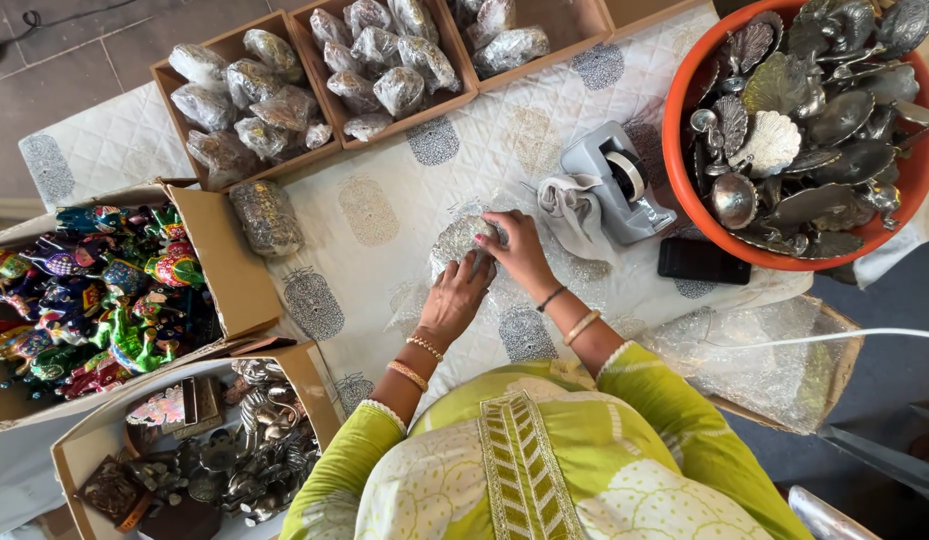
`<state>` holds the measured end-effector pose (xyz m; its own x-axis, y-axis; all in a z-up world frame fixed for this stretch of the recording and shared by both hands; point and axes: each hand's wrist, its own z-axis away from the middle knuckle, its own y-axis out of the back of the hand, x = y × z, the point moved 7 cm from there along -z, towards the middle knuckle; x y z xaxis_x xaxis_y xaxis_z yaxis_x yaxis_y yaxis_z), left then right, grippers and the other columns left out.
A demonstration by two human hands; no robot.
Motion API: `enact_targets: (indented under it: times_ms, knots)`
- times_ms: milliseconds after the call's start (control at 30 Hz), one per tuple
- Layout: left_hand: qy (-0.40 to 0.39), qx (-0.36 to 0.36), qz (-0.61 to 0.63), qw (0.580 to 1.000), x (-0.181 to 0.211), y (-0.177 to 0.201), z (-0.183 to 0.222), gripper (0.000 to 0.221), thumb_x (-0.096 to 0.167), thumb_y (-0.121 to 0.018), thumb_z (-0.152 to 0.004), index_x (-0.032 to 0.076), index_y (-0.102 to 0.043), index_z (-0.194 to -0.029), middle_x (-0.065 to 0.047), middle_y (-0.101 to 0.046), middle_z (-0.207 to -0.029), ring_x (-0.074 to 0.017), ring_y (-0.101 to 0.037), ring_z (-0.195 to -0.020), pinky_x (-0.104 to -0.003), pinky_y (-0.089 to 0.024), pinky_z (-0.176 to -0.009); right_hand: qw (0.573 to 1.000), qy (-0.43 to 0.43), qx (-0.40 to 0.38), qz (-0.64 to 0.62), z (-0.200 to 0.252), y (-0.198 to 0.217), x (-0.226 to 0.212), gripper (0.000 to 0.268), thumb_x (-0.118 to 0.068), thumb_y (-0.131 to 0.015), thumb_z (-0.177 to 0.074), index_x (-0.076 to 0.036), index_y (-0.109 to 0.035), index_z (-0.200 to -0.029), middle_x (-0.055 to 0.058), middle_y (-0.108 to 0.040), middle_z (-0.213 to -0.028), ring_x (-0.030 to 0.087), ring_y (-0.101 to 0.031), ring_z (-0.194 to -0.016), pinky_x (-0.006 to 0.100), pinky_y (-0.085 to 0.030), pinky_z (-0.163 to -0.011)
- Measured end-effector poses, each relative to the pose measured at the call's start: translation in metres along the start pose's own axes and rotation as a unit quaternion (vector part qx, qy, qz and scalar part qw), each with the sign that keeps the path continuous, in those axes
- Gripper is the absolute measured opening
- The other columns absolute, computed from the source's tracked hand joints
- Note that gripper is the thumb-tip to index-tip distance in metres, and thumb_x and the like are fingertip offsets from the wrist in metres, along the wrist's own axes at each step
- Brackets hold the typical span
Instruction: The person wraps decorative metal items in bubble wrap at a table, pressing the wrap around each piece and placing wrapped items into cardboard boxes. They pick items from a bowl and a box, wrap them one at a time, and set the finished bundles into divided compartments.
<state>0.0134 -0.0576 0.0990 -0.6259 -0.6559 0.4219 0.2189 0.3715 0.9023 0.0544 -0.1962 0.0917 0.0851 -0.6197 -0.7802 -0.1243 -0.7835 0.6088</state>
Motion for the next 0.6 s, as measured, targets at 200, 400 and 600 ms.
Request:
enact_targets:
  times_ms: [200,400,600]
  knots:
    - [-0.010,-0.006,-0.042,0.999,-0.010,-0.016,0.004,0.057,0.009,-0.065,-0.090,0.011,-0.050,-0.145,-0.020,-0.052,-0.140,-0.0329,-0.060,-0.111,-0.042,-0.055,-0.095,0.999,-0.004,-0.008,-0.033,-0.011,-0.013,0.009,0.014,-0.013,-0.072,-0.095,-0.012,-0.063,-0.106,0.004,-0.070,-0.102,0.022,-0.061,-0.102,0.037,-0.050,-0.092]
    - [-0.016,0.022,-0.007,1.000,-0.020,-0.027,0.009,0.062,0.008,-0.068,-0.087,0.009,-0.044,-0.144,-0.020,-0.053,-0.139,-0.0368,-0.062,-0.117,-0.044,-0.054,-0.100,0.972,-0.077,-0.076,-0.208,0.000,-0.031,0.021,0.024,-0.006,-0.065,-0.102,-0.009,-0.048,-0.119,0.003,-0.063,-0.092,0.012,-0.064,-0.085,0.027,-0.053,-0.076]
    - [0.066,0.008,0.086,0.994,-0.024,-0.015,0.002,0.074,0.013,-0.081,-0.080,0.008,-0.040,-0.141,-0.018,-0.050,-0.137,-0.0362,-0.066,-0.110,-0.042,-0.057,-0.091,0.953,-0.091,-0.152,-0.244,0.004,-0.027,0.028,0.044,0.001,-0.067,-0.092,-0.012,-0.047,-0.129,0.001,-0.058,-0.083,0.010,-0.056,-0.078,0.026,-0.047,-0.069]
